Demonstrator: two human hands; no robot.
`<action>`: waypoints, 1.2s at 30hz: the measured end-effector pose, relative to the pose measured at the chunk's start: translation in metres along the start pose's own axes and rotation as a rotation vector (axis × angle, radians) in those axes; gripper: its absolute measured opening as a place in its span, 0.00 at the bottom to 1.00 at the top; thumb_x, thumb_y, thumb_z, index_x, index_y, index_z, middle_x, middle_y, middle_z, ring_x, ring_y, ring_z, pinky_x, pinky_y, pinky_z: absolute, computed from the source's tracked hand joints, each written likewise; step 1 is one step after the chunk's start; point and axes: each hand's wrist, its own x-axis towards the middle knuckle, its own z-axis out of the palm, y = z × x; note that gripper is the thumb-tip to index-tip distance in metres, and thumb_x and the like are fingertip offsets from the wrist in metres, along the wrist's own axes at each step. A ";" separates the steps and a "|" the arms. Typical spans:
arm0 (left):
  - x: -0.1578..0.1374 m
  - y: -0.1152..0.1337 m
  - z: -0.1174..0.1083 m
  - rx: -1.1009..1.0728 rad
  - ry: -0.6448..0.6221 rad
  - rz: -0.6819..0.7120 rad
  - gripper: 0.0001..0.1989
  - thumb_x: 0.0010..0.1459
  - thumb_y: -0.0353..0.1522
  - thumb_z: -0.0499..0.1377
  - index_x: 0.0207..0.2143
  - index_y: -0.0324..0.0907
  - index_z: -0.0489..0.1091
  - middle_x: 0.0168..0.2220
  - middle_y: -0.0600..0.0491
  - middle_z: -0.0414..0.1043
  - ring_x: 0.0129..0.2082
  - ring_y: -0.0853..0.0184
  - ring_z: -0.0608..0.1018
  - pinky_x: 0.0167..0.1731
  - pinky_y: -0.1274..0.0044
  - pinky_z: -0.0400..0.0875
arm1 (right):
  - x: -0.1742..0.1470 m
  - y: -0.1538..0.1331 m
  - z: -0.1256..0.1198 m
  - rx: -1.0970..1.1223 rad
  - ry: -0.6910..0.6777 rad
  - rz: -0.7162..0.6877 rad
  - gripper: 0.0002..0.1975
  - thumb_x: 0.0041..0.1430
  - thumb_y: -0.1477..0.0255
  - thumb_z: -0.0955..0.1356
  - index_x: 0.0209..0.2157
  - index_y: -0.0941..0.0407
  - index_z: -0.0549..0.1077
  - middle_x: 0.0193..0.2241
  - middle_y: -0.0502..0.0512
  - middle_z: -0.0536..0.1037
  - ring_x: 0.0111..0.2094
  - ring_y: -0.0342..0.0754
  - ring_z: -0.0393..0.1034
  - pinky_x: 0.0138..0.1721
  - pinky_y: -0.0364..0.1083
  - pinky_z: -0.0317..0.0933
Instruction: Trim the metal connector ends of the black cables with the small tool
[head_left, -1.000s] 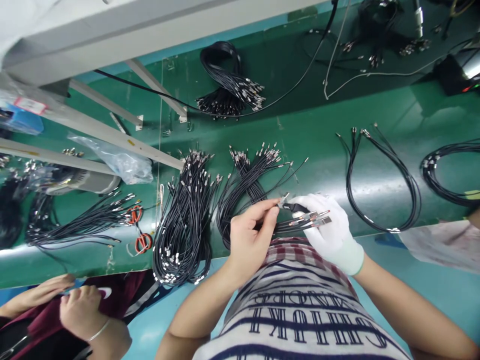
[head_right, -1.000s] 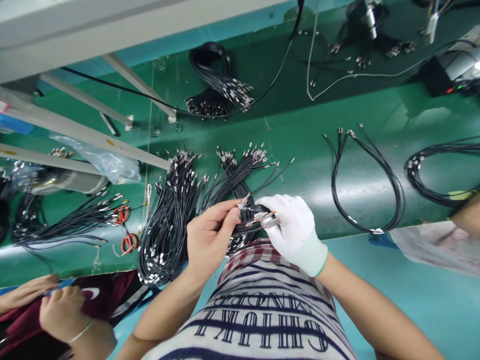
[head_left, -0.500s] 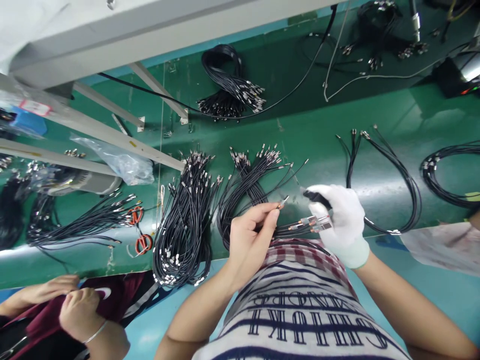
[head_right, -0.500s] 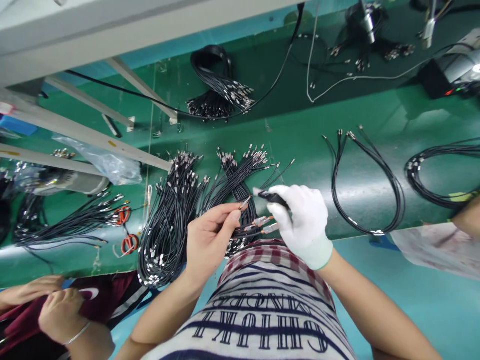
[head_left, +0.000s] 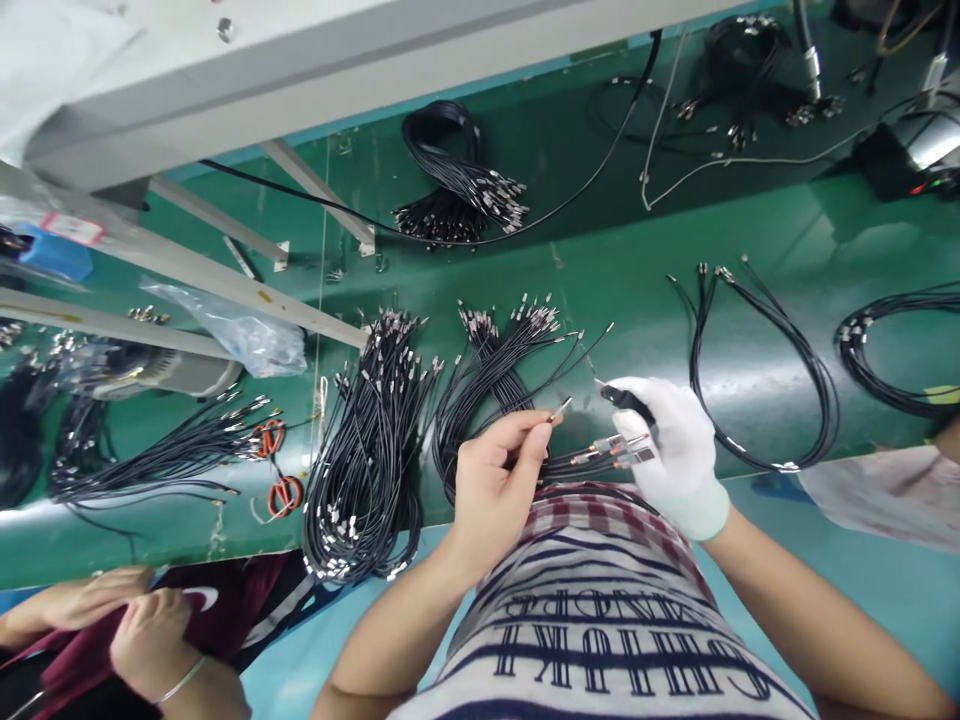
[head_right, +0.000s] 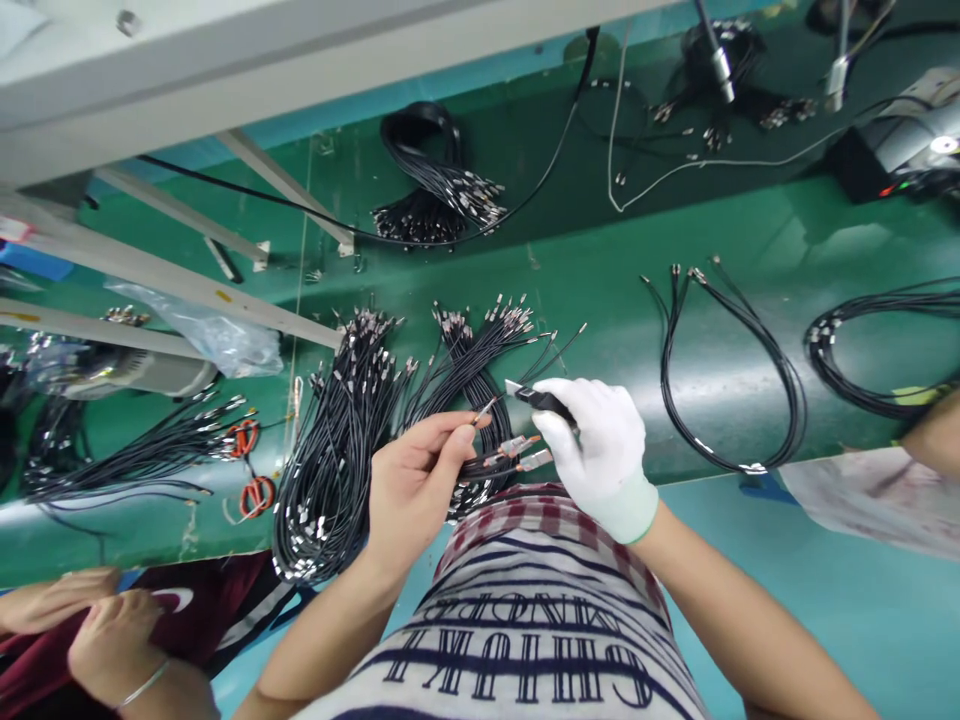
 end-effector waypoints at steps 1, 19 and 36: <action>0.000 0.000 0.000 0.016 -0.005 0.007 0.11 0.64 0.36 0.56 0.39 0.40 0.76 0.26 0.55 0.75 0.22 0.75 0.71 0.24 0.83 0.65 | 0.000 0.000 -0.001 0.017 0.001 0.000 0.11 0.66 0.69 0.61 0.45 0.55 0.72 0.38 0.55 0.78 0.37 0.49 0.70 0.40 0.49 0.57; 0.004 -0.001 -0.010 -0.238 -0.175 -0.170 0.17 0.66 0.42 0.51 0.31 0.39 0.68 0.25 0.54 0.65 0.25 0.74 0.66 0.26 0.82 0.62 | 0.008 -0.003 0.021 -0.008 -0.143 -0.244 0.15 0.67 0.65 0.60 0.45 0.58 0.72 0.32 0.55 0.74 0.32 0.49 0.63 0.35 0.49 0.51; 0.002 0.000 0.001 -0.169 -0.108 -0.108 0.12 0.63 0.39 0.56 0.33 0.38 0.70 0.21 0.58 0.63 0.21 0.77 0.61 0.23 0.83 0.56 | 0.005 -0.011 -0.009 0.360 -0.186 0.177 0.08 0.65 0.64 0.65 0.39 0.54 0.70 0.33 0.49 0.75 0.32 0.42 0.69 0.33 0.41 0.60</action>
